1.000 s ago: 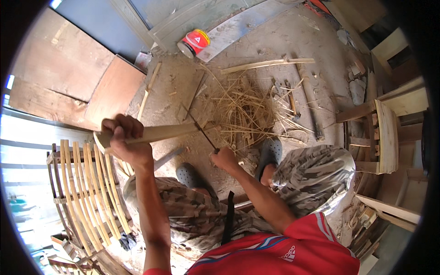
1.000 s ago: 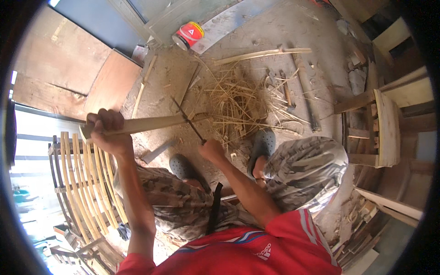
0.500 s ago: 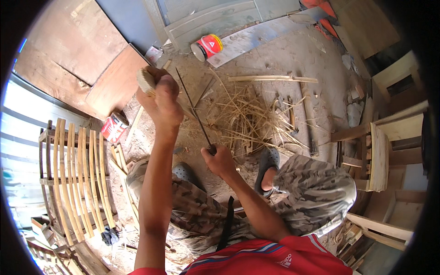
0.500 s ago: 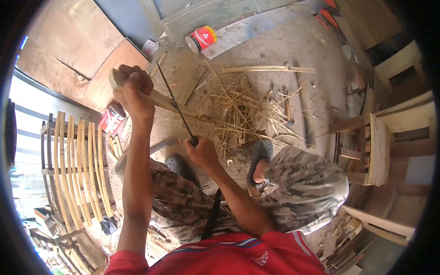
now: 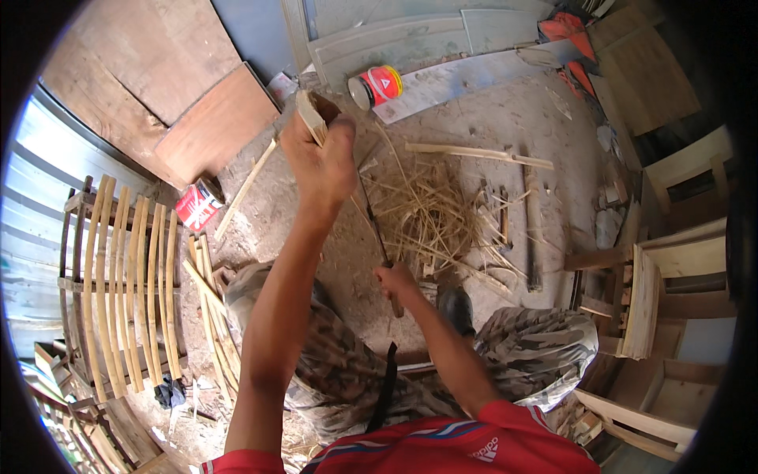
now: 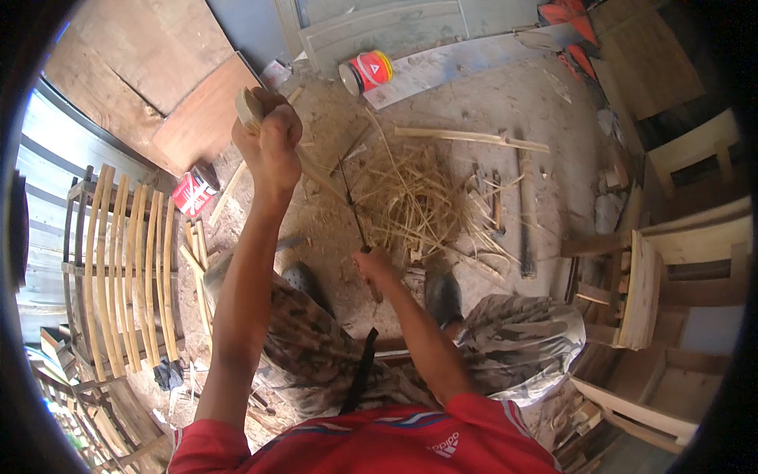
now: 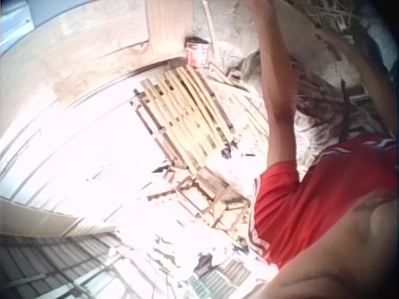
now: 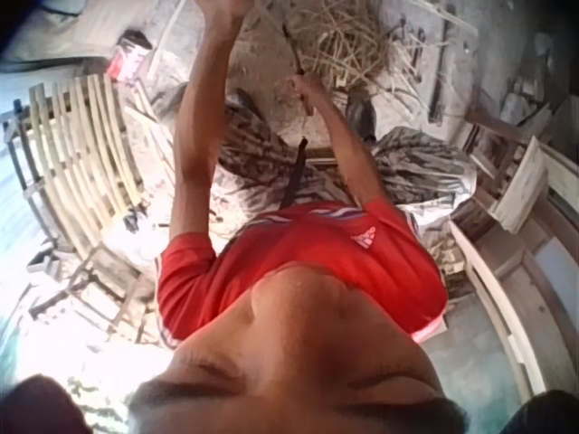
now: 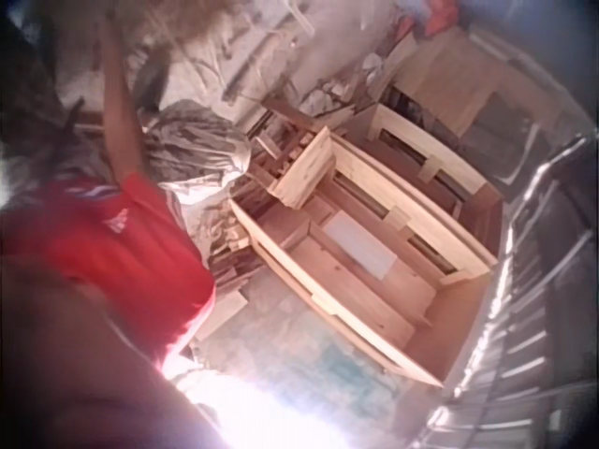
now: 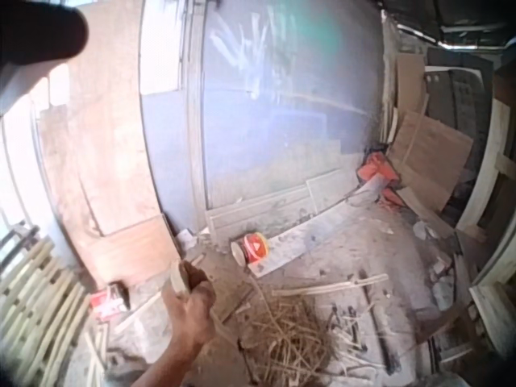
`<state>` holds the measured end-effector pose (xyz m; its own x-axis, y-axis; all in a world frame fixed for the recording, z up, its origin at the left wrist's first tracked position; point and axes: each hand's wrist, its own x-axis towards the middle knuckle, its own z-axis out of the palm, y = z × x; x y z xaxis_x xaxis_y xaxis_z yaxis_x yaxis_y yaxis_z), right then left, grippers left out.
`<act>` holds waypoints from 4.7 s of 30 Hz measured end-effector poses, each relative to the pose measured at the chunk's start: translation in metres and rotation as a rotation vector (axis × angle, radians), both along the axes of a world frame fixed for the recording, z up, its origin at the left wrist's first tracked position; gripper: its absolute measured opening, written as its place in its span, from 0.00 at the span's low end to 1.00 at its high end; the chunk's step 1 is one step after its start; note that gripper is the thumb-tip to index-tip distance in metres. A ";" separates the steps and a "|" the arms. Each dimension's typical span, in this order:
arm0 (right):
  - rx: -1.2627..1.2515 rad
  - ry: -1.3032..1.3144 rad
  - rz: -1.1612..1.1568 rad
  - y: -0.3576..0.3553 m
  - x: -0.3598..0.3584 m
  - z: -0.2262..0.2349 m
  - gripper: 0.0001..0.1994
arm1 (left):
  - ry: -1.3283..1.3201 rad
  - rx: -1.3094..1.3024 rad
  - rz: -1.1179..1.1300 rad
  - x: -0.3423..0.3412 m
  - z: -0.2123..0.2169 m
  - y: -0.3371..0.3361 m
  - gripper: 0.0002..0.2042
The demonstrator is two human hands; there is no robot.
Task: The person sits on the floor and uses a knife to shave and smooth a long bamboo strip. They repeatedly draw the blade along the strip to remove splinters and refine its surface, occasionally repositioning the strip to work different sections.
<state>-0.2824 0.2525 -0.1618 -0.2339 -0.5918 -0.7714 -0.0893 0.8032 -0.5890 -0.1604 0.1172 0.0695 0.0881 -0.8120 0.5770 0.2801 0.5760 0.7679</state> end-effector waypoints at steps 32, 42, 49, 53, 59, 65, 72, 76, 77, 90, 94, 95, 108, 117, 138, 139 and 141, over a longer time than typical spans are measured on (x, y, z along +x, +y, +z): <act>-0.299 0.262 0.040 0.005 0.005 -0.026 0.16 | 0.179 0.089 -0.224 0.001 0.006 0.019 0.08; -0.219 -0.219 -0.073 0.000 0.009 -0.010 0.14 | 0.150 0.072 -0.177 0.011 0.002 0.012 0.10; -0.738 0.209 0.017 0.004 0.045 0.038 0.17 | 0.130 0.049 -0.205 0.018 0.001 0.011 0.10; -0.128 0.097 0.089 -0.002 -0.015 -0.049 0.16 | 0.148 0.045 -0.222 0.017 0.001 0.015 0.11; -0.442 0.207 -0.030 0.004 0.038 -0.031 0.16 | 0.158 0.080 -0.180 0.023 0.001 0.015 0.10; -0.835 0.236 -0.103 -0.002 0.050 -0.002 0.17 | 0.163 0.081 -0.177 0.023 -0.003 0.019 0.09; -0.174 0.194 0.029 0.029 -0.011 -0.088 0.20 | 0.200 0.085 -0.231 0.029 -0.006 0.017 0.11; -0.525 0.193 0.009 -0.006 0.033 -0.023 0.17 | 0.199 0.036 -0.382 0.040 -0.011 0.004 0.12; -0.605 0.174 0.012 -0.012 0.043 0.010 0.19 | 0.219 0.024 -0.408 0.044 -0.012 0.004 0.12; -0.632 0.143 -0.059 0.009 0.048 -0.013 0.16 | 0.116 -0.033 -0.603 0.048 -0.009 0.019 0.14; -0.827 0.162 0.044 0.000 0.063 0.084 0.15 | 0.127 -0.022 -0.583 0.050 -0.012 0.024 0.14; -0.874 0.194 0.090 -0.001 0.064 0.091 0.15 | 0.128 -0.018 -0.576 0.050 -0.012 0.026 0.14; -0.725 0.262 0.083 0.020 0.077 0.072 0.13 | 0.162 0.021 -0.386 0.068 -0.021 0.023 0.14; -0.397 0.232 0.091 0.038 0.025 -0.023 0.18 | 0.137 0.031 -0.468 0.050 -0.012 0.059 0.15; -0.816 0.158 0.174 0.012 0.062 0.062 0.19 | 0.179 0.047 -0.469 0.061 -0.022 0.050 0.13; -0.666 0.153 0.095 0.010 0.057 0.038 0.18 | 0.172 0.052 -0.472 0.063 -0.023 0.050 0.14; -0.365 0.162 -0.073 0.016 0.027 -0.035 0.18 | 0.211 0.067 -0.483 0.059 -0.023 0.057 0.14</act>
